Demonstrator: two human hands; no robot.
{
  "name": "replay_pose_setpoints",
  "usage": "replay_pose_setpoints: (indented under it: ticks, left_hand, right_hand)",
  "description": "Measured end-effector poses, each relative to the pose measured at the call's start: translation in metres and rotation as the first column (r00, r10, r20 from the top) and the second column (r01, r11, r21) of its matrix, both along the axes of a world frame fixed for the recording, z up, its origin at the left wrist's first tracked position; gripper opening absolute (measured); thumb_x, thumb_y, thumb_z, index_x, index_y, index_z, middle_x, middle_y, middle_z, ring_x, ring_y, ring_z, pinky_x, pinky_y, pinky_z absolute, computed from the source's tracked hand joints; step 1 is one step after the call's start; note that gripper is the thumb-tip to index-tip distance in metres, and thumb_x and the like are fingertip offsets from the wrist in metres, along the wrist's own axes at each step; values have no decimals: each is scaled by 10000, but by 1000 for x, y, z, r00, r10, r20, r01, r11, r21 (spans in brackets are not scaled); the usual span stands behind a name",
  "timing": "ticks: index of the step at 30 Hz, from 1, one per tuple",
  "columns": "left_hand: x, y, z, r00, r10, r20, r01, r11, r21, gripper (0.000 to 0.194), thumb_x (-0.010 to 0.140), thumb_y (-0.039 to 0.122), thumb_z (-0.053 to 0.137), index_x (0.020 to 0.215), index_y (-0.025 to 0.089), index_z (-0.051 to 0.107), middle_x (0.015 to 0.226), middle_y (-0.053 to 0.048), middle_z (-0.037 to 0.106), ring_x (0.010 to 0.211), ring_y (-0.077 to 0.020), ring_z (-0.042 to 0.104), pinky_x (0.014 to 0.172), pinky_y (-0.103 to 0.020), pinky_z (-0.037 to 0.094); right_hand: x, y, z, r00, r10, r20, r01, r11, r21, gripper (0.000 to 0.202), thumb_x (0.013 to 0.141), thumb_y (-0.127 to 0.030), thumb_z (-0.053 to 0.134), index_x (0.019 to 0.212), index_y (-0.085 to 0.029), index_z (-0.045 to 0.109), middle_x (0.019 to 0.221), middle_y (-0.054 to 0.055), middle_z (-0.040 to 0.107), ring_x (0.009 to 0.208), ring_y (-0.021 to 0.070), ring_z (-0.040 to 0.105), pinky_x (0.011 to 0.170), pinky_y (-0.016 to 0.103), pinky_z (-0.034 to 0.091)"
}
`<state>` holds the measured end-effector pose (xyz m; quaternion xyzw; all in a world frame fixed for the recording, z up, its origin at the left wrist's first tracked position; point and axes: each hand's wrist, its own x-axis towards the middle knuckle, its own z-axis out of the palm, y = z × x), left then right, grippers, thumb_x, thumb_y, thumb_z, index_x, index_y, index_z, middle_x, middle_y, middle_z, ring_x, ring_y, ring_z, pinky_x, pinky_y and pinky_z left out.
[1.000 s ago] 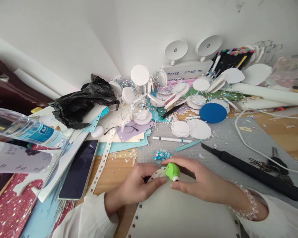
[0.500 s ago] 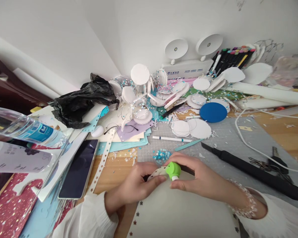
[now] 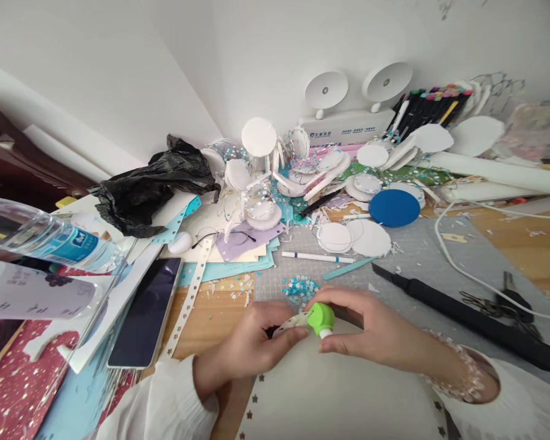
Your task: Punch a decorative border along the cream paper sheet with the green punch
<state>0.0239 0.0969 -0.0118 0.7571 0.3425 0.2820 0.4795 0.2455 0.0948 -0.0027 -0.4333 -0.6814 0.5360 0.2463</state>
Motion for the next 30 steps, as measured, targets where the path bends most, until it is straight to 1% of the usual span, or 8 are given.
replay_pose_setpoints:
  ticks: [4,9,13,16,18,21,26,30]
  left_hand:
    - [0,-1,-4,1000,-13,-1,13,998,62,282,915,234,561,647,158,514,586,38,442,570,-93,435,538,-213,322]
    - [0,-1,-3,999,-12,-36,15,996,85,306,916,247,545,631,167,471,587,40,428,568,-93,426,543,-220,314]
    - [1,-1,6,991,-6,-133,6,1000,-3,142,802,268,645,744,165,567,646,31,492,594,-107,440,552,-224,335]
    - [3,-2,11,988,-11,-152,-9,991,-132,359,648,354,783,892,168,598,752,20,548,638,-119,457,561,-221,355]
    - [5,-3,11,991,6,-136,-26,989,-143,419,623,443,806,840,168,577,737,28,526,638,-115,439,558,-219,344]
    - [5,-3,6,992,-7,-125,1,999,-46,406,684,486,768,744,173,515,683,39,471,613,-106,408,543,-221,310]
    - [2,-5,-1,994,-65,-93,79,986,145,414,786,530,673,695,186,463,627,38,432,563,-108,381,520,-241,271]
    - [1,-6,-2,994,-60,-94,78,977,199,386,824,523,636,722,174,503,629,20,468,555,-114,411,515,-242,284]
  right_hand:
    - [-5,-3,5,1000,2,21,-5,994,107,220,786,-315,699,969,-217,629,916,44,627,872,217,606,788,334,498]
    - [-8,-7,7,999,-26,-18,29,978,207,107,802,-232,636,899,-198,608,839,30,589,807,196,563,747,317,460]
    - [-9,-8,7,999,-23,-38,31,974,224,91,803,-211,633,886,-196,599,831,22,575,800,190,545,740,313,441]
    - [-12,-9,7,1000,5,-24,1,972,235,99,804,-190,636,892,-196,592,854,25,583,825,193,544,774,322,434]
    - [-15,-11,5,1000,25,-12,-21,969,248,117,796,-151,626,897,-195,587,878,31,588,849,195,542,794,327,433]
    - [-19,-15,1,999,47,5,-47,960,277,166,759,-87,602,886,-191,573,871,31,575,841,194,532,791,334,432]
    - [-22,-18,-4,998,66,23,-70,952,297,182,734,-59,576,864,-184,559,849,39,568,822,201,527,778,349,434]
    - [-22,-17,-5,998,53,27,-59,950,306,153,743,-83,587,850,-189,564,846,43,581,835,210,537,770,344,438]
